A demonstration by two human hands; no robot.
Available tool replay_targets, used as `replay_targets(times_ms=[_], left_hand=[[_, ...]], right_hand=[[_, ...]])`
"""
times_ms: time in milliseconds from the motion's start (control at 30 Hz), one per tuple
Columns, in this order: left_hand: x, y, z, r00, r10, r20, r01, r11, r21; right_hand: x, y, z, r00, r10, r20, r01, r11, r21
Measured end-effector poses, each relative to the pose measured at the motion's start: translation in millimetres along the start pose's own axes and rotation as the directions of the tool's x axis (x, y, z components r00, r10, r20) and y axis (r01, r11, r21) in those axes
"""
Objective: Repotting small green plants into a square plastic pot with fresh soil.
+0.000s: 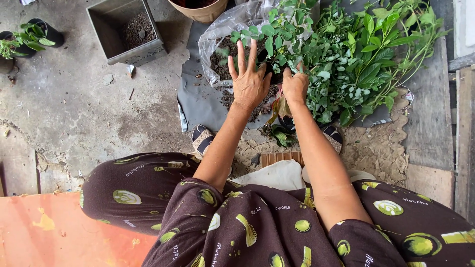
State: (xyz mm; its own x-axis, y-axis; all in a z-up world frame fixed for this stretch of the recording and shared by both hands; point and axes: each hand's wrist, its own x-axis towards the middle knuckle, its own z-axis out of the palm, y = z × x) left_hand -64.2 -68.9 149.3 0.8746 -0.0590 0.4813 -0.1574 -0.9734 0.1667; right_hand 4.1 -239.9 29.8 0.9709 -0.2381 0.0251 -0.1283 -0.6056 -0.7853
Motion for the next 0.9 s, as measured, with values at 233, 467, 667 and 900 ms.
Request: replay_targets(times_ms=[233,467,667,900], left_hand=[[6,1,-23,0.984,-0.098,0.146,0.133,0.959,-0.249],[-4,-15,10,0.919,-0.393,-0.023,0.349,0.841,-0.414],[0,-20,36,0.79,-0.609,-0.066,0.473,0.674,-0.567],[11,-35,55,0.664,-0.73,0.158,0.532,0.314,-0.786]], right_hand=[[-6,-22,-12,1.0,-0.009,0.011,0.01,1.0,-0.007],[9,-21,7,0.999,0.031,0.028,-0.029,0.998,-0.06],[15,-40,13,0.999,-0.007,0.037,0.002,0.992,0.129],[21,-92,2,0.944,0.206,0.258,-0.303,0.852,0.427]])
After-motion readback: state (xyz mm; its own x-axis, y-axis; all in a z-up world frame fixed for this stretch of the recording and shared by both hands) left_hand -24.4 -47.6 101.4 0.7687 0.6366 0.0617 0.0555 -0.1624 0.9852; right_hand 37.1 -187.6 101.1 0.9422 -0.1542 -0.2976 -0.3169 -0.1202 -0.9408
